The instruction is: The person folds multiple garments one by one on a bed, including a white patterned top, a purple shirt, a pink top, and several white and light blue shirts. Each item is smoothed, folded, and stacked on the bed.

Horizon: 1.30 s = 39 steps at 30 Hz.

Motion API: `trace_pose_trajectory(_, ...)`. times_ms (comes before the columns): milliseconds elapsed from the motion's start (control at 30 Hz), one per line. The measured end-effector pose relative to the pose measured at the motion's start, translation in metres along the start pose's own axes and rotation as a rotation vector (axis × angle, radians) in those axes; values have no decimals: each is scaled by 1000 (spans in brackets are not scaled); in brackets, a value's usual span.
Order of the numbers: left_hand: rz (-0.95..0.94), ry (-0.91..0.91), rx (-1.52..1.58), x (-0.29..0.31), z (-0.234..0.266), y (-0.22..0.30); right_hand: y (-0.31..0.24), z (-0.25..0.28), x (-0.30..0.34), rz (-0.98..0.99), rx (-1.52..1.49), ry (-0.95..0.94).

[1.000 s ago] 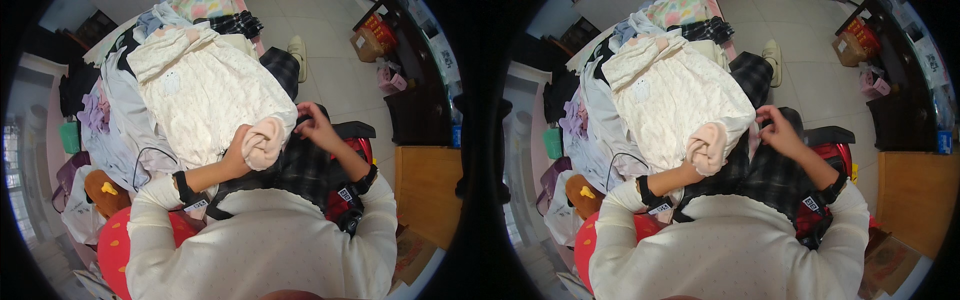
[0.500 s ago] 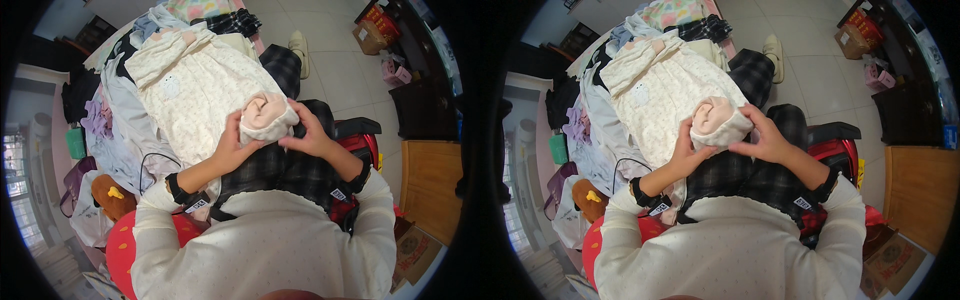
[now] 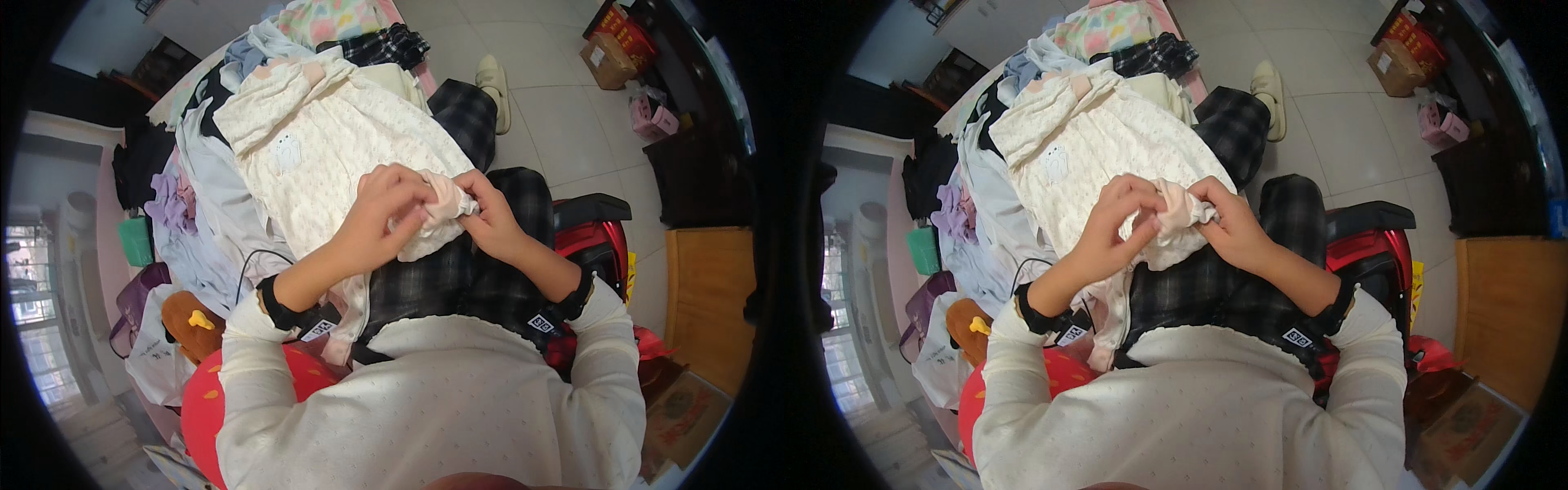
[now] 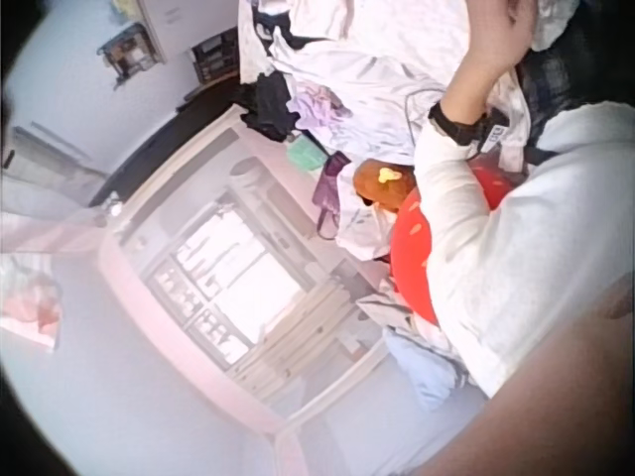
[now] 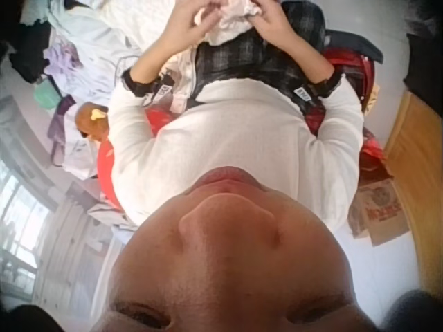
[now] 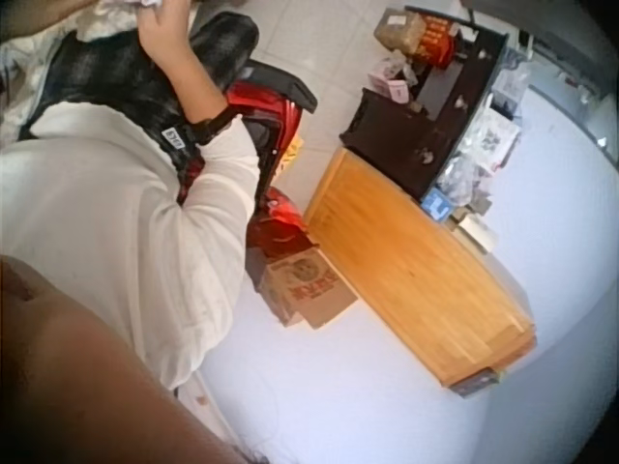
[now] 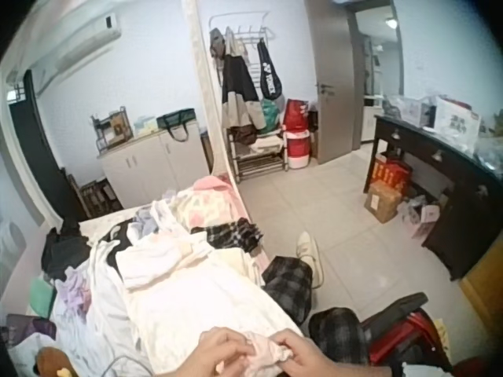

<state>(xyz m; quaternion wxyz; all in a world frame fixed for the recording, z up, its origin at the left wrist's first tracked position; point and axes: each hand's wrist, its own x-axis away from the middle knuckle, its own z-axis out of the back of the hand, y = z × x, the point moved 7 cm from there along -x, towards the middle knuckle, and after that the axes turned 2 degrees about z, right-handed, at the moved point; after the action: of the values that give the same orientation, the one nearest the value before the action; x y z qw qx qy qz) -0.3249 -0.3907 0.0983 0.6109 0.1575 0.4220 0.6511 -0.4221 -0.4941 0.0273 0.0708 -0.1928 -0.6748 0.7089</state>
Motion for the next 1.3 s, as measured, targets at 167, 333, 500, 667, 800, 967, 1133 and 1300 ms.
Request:
trace_pose_trajectory(167,71,-185,-164,1,-7,-6,-4,1,-5,80,115,13)
trace_pose_trajectory(333,-222,-131,-214,8,4,15,-3,5,-7,88,132,-27)
trace_pose_trajectory(500,-311,54,-404,15,11,28,-3,7,-6,108,227,-81)
trace_pose_trajectory(667,-15,102,-411,6,26,13,-1,6,-6,73,83,-67)
trace_pose_trajectory(800,1,-78,-494,2,25,5,-4,3,-3,114,-27,-106)
trace_pose_trajectory(967,-88,-29,-452,0,23,9,0,5,-3,73,-55,-98)
trace_pose_trajectory(1133,-153,-84,-453,1,22,11,0,2,-1,12,-190,-129)
trace_pose_trajectory(1300,-9,116,-447,0,38,-26,19,22,1,-170,337,-67)
